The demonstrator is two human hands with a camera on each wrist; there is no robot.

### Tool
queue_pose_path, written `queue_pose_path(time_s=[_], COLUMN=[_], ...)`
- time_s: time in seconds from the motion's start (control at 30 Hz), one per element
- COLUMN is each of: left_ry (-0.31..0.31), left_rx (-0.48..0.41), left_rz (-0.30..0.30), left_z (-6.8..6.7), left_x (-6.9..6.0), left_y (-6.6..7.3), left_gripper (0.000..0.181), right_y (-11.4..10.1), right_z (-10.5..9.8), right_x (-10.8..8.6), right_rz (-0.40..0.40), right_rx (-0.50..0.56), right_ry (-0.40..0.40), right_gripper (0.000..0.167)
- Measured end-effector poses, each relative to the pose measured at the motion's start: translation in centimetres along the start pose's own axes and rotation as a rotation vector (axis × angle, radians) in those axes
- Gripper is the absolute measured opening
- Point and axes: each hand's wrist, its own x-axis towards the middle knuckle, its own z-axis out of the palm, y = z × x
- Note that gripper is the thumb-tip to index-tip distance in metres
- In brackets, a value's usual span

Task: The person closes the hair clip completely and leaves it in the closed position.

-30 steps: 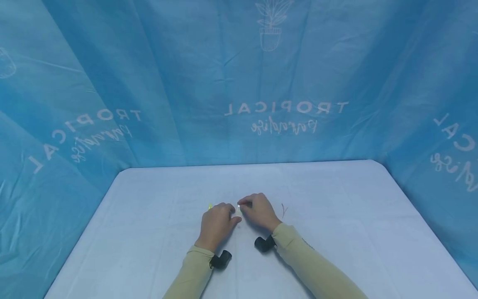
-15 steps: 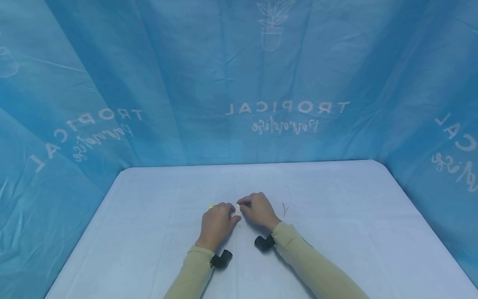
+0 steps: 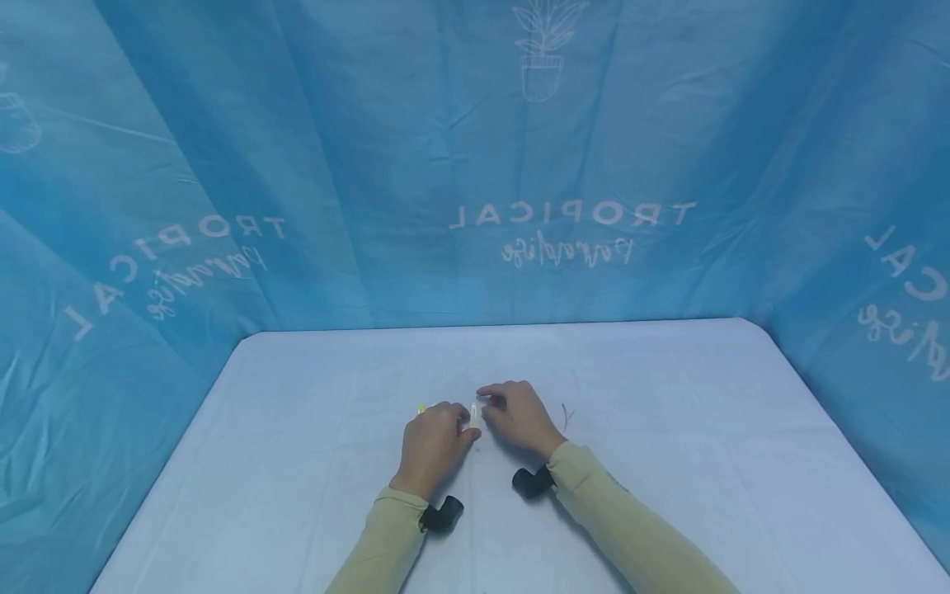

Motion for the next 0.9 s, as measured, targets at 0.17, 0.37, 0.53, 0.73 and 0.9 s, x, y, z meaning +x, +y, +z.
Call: queue_pose_path(time_s=[0.17, 0.37, 0.53, 0.73, 0.9], left_ry=[0.011, 0.007, -0.022, -0.011, -0.007], left_rx=[-0.019, -0.053, -0.075, -0.08, -0.103], left_rz=[0.02, 0.045, 0.051, 0.081, 0.102], left_z=[0.0, -0.2, -0.4, -0.1, 0.1], left_x=[0.1, 0.2, 0.4, 0.8, 1.0], left_y=[0.2, 0.8, 1.7, 2.8, 3.8], left_gripper=[0.027, 0.025, 0.024, 0.024, 0.024], right_y=[0.5, 0.9, 1.6, 2.4, 3.2], right_z=[-1.1, -3.0, -4.2, -5.2, -5.8], right_x=[-0.2, -1.0, -1.7, -2.4, -3.0], right_rz=[0.005, 0.064, 0.064, 0.067, 0.094], right_rx=[0.008, 0.02, 0.04, 0.048, 0.049], right_ry=[0.012, 0.018, 0.032, 0.051, 0.066], right_gripper=[0.024, 0.024, 0.024, 0.023, 0.024])
